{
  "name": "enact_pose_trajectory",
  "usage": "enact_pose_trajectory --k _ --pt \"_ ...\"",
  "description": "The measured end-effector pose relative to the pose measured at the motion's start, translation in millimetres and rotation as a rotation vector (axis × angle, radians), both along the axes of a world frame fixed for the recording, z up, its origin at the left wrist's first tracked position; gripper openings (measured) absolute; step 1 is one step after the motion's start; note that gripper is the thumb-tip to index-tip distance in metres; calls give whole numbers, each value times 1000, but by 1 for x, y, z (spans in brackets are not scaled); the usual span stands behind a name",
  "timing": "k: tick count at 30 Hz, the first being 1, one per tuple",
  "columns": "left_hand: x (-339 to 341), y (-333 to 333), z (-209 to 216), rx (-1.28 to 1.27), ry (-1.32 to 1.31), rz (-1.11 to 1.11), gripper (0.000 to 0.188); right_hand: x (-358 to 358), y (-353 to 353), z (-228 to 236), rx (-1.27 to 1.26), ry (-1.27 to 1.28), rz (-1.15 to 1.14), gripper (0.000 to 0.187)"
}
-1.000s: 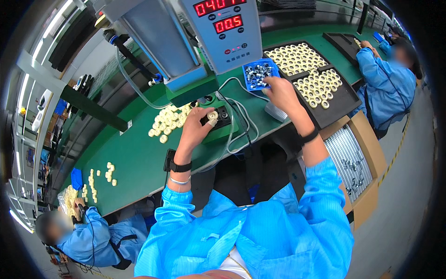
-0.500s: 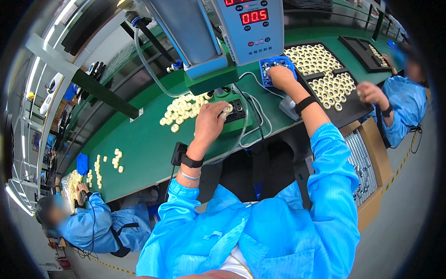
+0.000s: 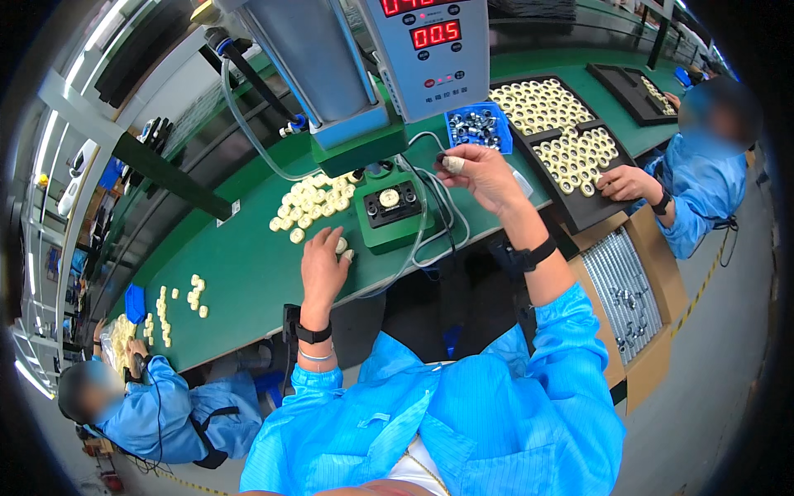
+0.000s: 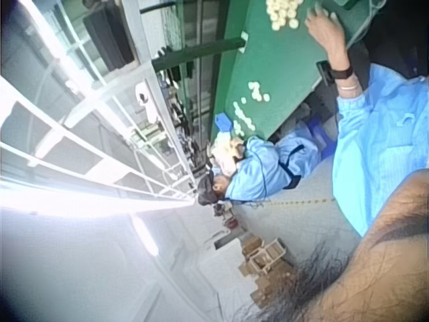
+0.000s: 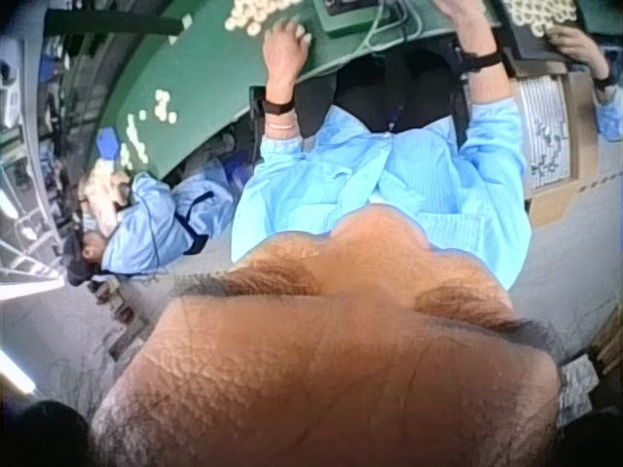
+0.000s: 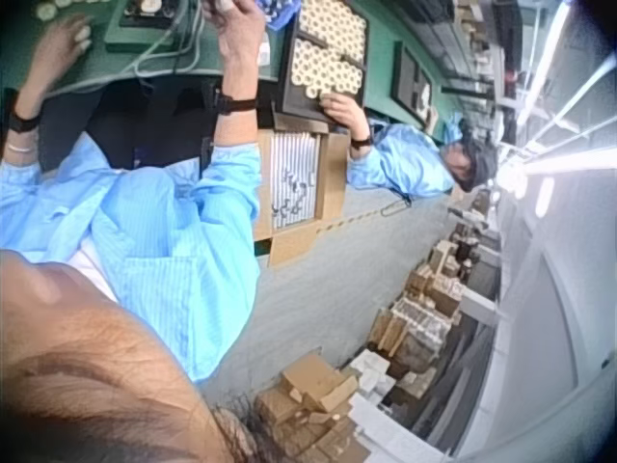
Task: Press metal pins into small circular plastic components using a pneumatic press and organize them into trays and boxes.
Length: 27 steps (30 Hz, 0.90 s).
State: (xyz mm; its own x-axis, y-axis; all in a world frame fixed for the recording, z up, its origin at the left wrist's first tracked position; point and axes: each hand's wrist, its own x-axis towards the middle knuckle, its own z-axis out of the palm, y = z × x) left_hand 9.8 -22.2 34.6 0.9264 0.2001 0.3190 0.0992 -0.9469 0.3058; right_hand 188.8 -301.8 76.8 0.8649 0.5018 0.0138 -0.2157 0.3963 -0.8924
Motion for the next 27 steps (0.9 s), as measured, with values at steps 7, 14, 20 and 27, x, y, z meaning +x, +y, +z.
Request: enact_pose_trajectory --k 7,14,20,27 --pt "-12 5 -17 -24 -85 -46 41 -29 57 -16 242 252 50 19" --pt "-18 0 -24 -73 -180 -8 39 -40 102 -12 367 392 43 15" --pt "-20 -2 -30 -4 -269 -27 40 -52 100 6 412 435 -30 20" --pt "-21 -2 -32 -8 -290 -37 41 -65 91 15 562 491 73 27"
